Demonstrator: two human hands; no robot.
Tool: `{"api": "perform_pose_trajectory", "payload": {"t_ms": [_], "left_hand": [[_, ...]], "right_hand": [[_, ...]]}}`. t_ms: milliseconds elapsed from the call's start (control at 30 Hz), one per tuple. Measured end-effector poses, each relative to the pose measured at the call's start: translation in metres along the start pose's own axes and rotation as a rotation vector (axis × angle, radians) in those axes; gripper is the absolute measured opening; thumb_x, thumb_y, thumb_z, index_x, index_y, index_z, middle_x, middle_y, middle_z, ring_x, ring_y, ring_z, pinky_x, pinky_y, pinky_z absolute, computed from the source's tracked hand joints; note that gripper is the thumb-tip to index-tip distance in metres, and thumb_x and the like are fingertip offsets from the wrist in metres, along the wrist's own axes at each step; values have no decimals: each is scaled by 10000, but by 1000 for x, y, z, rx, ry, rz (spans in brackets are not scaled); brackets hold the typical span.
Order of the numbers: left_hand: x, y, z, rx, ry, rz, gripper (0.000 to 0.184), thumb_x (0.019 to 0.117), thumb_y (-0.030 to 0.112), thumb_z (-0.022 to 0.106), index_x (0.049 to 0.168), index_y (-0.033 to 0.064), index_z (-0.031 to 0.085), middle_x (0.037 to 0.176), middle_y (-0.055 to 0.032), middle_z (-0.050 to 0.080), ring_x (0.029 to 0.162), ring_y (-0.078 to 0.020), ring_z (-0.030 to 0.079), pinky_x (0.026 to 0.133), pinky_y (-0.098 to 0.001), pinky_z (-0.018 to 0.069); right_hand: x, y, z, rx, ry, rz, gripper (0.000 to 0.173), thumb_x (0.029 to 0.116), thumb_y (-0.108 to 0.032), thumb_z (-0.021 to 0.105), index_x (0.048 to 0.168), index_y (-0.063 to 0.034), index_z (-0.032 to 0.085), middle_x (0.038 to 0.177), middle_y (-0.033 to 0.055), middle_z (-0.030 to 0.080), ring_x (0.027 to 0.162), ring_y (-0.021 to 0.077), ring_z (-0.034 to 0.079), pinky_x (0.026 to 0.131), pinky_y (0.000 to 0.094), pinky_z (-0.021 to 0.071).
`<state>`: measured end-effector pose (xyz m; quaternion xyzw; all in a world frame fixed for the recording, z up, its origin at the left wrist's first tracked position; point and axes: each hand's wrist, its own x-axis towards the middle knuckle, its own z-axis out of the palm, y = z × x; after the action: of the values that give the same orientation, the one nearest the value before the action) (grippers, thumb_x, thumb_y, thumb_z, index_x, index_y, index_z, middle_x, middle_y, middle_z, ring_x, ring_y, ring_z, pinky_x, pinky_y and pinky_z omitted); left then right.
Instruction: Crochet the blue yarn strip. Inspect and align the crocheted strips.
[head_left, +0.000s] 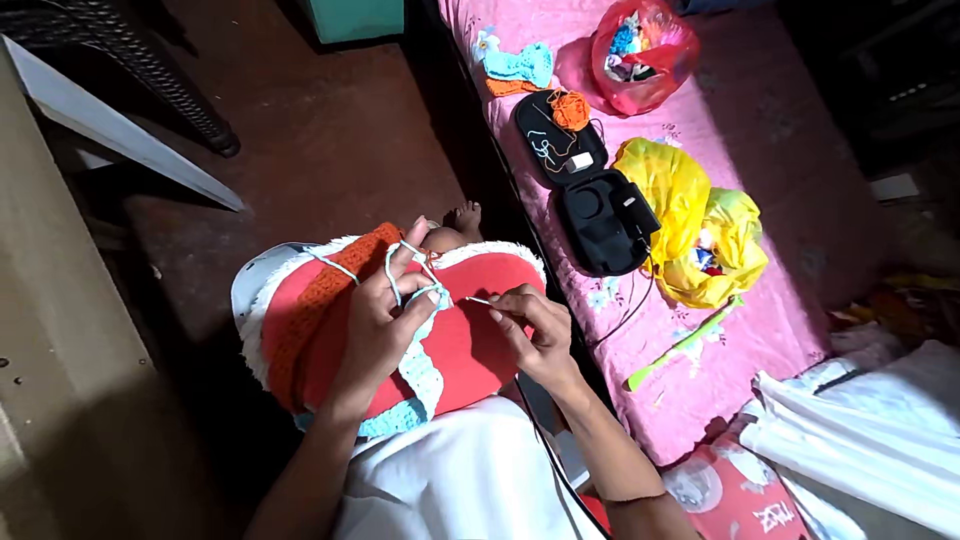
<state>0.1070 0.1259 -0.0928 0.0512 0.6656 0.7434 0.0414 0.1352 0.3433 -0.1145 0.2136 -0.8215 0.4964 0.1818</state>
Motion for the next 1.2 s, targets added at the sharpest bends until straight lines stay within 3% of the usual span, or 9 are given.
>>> {"api": "perform_pose_trajectory", "payload": {"t_ms": [167,300,367,467,700,1000,1200], "left_hand": [[-7,-4,15,81,13,53,639,889,13,613,1509,53,465,919,67,749,738,19,661,666,-138,547],[-11,-1,17,182,47,61,389,915,83,617,1301,35,636,1020,57,740,826,19,676,720,-158,569],[-11,0,18,204,69,60,284,907,83,617,1183,47,674,1061,55,749,862,34,684,750,-149,567],[-12,1,19,215,91,40,225,909,80,622,1114,47,707,1037,51,751,868,45,683,761,-141,566],[-12,-1,20,220,89,53,171,905,72,623,1052,57,710,1047,50,756,833,54,671,722,-127,545],[-14,-4,20,206,74,55,191,894,69,621,1048,69,733,924,72,735,729,62,634,652,-113,529],[-14,-6,20,183,57,73,175,904,61,620,1041,53,727,921,58,737,742,49,646,660,-121,540]], "right_hand": [[2,-8,1,136,19,212,139,957,-53,632,980,65,703,871,69,675,788,1,619,717,137,531],[2,-13,4,138,24,223,148,964,-52,617,991,63,705,873,71,676,783,4,617,707,138,529],[1,-14,3,117,31,211,152,965,-57,615,991,62,706,871,69,673,776,-3,611,700,130,523],[-1,-15,2,32,22,155,157,969,-70,609,983,49,711,861,79,672,749,-1,599,658,117,493],[-2,-17,6,-100,15,91,163,967,-77,605,986,34,724,849,97,673,707,51,608,613,167,505],[-1,-16,8,-148,22,78,151,952,-58,608,982,31,727,852,96,679,700,63,610,610,180,510],[-1,-15,10,-184,23,59,156,943,-62,601,979,24,726,831,94,673,676,70,599,586,185,496]]}}
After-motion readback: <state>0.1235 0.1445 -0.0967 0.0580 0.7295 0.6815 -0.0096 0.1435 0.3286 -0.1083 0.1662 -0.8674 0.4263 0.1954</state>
